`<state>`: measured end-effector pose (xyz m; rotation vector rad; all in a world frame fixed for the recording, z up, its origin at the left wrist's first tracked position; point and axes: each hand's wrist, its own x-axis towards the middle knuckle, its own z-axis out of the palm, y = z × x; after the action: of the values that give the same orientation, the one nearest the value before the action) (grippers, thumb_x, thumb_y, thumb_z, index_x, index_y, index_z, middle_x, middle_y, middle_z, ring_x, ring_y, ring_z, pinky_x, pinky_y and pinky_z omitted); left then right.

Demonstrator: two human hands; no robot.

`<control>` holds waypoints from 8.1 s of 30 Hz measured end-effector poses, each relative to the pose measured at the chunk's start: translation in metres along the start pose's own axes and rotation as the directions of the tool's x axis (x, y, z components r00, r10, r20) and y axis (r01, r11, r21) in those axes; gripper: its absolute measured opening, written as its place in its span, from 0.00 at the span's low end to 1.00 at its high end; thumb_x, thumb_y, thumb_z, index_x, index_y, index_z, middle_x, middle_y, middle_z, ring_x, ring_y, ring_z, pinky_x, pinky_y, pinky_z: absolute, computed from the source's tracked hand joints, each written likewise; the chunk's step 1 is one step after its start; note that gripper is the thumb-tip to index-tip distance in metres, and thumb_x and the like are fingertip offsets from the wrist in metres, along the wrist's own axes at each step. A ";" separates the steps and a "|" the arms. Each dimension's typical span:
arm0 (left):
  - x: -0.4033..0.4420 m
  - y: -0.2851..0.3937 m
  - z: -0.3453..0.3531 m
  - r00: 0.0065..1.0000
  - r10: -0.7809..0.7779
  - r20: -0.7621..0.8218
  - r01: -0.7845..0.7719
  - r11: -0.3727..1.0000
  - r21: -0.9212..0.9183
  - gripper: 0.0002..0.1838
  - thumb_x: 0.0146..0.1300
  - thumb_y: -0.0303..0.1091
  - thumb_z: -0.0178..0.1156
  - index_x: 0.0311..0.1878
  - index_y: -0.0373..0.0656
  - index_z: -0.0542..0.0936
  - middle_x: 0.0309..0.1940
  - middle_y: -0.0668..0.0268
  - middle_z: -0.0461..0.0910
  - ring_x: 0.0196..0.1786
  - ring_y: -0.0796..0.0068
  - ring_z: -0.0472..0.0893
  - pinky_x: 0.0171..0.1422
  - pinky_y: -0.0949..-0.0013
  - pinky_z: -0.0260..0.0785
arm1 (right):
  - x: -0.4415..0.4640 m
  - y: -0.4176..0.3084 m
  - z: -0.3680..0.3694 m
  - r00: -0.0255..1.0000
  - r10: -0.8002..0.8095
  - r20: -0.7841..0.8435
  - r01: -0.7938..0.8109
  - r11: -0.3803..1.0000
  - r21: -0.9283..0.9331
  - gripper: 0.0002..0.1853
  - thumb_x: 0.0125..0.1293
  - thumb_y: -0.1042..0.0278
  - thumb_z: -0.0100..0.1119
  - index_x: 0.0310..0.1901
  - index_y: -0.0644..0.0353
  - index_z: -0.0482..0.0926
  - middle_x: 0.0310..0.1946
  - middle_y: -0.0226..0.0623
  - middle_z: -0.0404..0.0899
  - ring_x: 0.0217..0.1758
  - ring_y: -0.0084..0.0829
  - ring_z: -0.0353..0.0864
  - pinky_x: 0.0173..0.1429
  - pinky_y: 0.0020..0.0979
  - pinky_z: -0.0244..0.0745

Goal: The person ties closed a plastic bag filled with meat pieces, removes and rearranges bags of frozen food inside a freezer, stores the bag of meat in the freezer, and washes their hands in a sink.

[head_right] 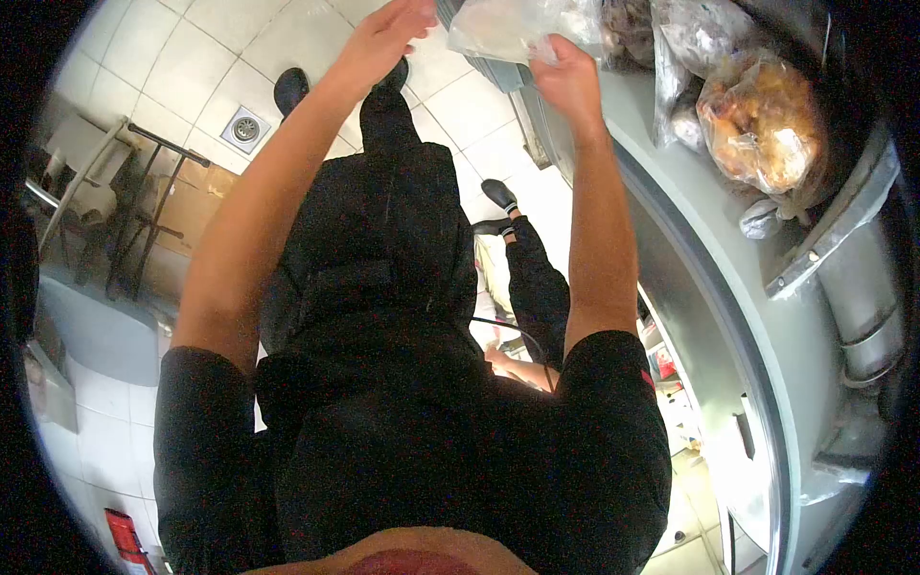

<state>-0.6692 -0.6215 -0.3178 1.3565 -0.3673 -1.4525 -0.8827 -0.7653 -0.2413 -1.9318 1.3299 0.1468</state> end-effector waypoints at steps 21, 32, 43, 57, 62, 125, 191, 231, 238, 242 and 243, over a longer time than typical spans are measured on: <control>0.025 -0.004 0.060 0.940 -0.323 0.109 0.329 0.779 -0.533 0.26 0.62 0.20 0.47 0.65 0.40 0.72 0.47 0.57 0.79 0.45 0.66 0.80 0.40 0.61 0.74 | 0.034 0.019 0.034 0.782 -0.275 -0.559 -0.044 0.870 -0.491 0.22 0.52 0.60 0.74 0.45 0.66 0.83 0.41 0.45 0.85 0.44 0.40 0.85 0.51 0.39 0.77; 0.013 -0.033 0.043 0.928 0.292 -0.232 -0.277 0.956 0.097 0.28 0.68 0.27 0.46 0.73 0.44 0.63 0.52 0.45 0.80 0.51 0.54 0.82 0.50 0.56 0.74 | 0.040 -0.008 0.059 0.988 0.121 -0.101 -0.073 0.919 0.388 0.06 0.60 0.80 0.58 0.37 0.65 0.83 0.29 0.27 0.82 0.28 0.15 0.75 0.32 0.19 0.68; -0.037 -0.036 -0.009 0.988 0.124 -0.092 -0.117 0.990 0.072 0.23 0.60 0.23 0.51 0.60 0.42 0.76 0.35 0.50 0.83 0.36 0.57 0.83 0.44 0.60 0.74 | 0.013 -0.087 0.097 0.869 -0.381 0.316 0.414 0.909 -0.044 0.07 0.61 0.77 0.63 0.40 0.62 0.86 0.34 0.30 0.86 0.38 0.18 0.81 0.43 0.25 0.75; -0.051 -0.089 -0.039 0.977 -0.211 -0.011 0.212 0.977 0.036 0.20 0.61 0.18 0.43 0.52 0.34 0.81 0.40 0.66 0.83 0.46 0.76 0.79 0.53 0.71 0.71 | 0.215 -0.008 -0.026 0.688 -0.530 -0.496 0.198 0.795 -0.574 0.35 0.56 0.53 0.67 0.60 0.72 0.73 0.53 0.62 0.78 0.59 0.57 0.76 0.64 0.49 0.71; -0.057 -0.089 -0.049 0.968 -0.237 -0.078 0.239 0.971 0.021 0.19 0.57 0.19 0.43 0.47 0.33 0.81 0.35 0.60 0.83 0.43 0.72 0.79 0.51 0.68 0.71 | 0.298 0.015 -0.083 0.674 -0.511 -0.534 0.023 0.737 -0.676 0.35 0.56 0.51 0.67 0.58 0.72 0.75 0.54 0.61 0.78 0.61 0.56 0.75 0.66 0.47 0.69; -0.103 -0.125 -0.112 0.920 -0.263 -0.289 0.234 0.963 -0.133 0.13 0.64 0.23 0.52 0.47 0.38 0.84 0.38 0.71 0.84 0.41 0.81 0.79 0.47 0.72 0.70 | 0.016 0.028 0.028 0.760 -0.198 -0.619 0.221 0.974 -0.041 0.14 0.52 0.87 0.57 0.40 0.63 0.82 0.36 0.36 0.82 0.40 0.27 0.80 0.49 0.30 0.75; -0.188 -0.083 -0.165 0.805 -0.326 -0.496 0.260 0.945 -0.201 0.17 0.57 0.24 0.50 0.49 0.36 0.79 0.41 0.61 0.81 0.41 0.67 0.82 0.41 0.64 0.74 | 0.233 0.008 0.021 0.314 -0.251 -0.916 0.153 0.965 -0.212 0.20 0.52 0.67 0.67 0.46 0.68 0.84 0.42 0.58 0.84 0.48 0.55 0.82 0.57 0.44 0.76; -0.142 -0.022 -0.112 0.966 -0.190 -0.176 0.168 0.977 -0.133 0.16 0.61 0.22 0.50 0.47 0.36 0.85 0.38 0.67 0.85 0.41 0.76 0.81 0.48 0.72 0.72 | -0.059 -0.087 0.183 0.931 -0.317 0.181 0.323 0.946 -0.003 0.58 0.43 0.65 0.76 0.75 0.65 0.51 0.76 0.58 0.48 0.80 0.54 0.47 0.81 0.50 0.45; -0.159 0.051 -0.077 0.995 -0.104 -0.006 0.104 0.992 0.070 0.12 0.63 0.23 0.51 0.41 0.36 0.84 0.33 0.71 0.82 0.35 0.82 0.77 0.40 0.75 0.69 | -0.079 -0.161 0.162 0.815 -0.572 0.086 0.576 0.817 -0.022 0.61 0.42 0.47 0.73 0.74 0.71 0.51 0.76 0.57 0.46 0.80 0.53 0.44 0.81 0.54 0.33; -0.181 0.107 -0.063 0.994 0.087 0.072 -0.104 0.951 0.290 0.11 0.61 0.25 0.52 0.41 0.38 0.84 0.32 0.63 0.84 0.32 0.74 0.80 0.40 0.69 0.71 | -0.089 -0.184 0.143 0.730 -0.683 -0.028 0.683 0.730 -0.032 0.53 0.50 0.45 0.68 0.72 0.70 0.56 0.74 0.51 0.54 0.79 0.46 0.49 0.81 0.50 0.36; -0.187 0.122 -0.060 0.991 0.108 0.076 -0.129 0.910 0.394 0.11 0.60 0.26 0.53 0.40 0.39 0.83 0.32 0.59 0.84 0.33 0.68 0.81 0.39 0.66 0.71 | -0.083 -0.178 0.155 0.695 -0.716 -0.068 0.714 0.698 -0.049 0.49 0.53 0.46 0.66 0.71 0.68 0.59 0.73 0.48 0.57 0.78 0.42 0.52 0.81 0.49 0.38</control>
<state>-0.5996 -0.4901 -0.1413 1.5879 -0.8029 -1.3585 -0.7219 -0.5746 -0.2151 -2.3508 0.5223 -0.3183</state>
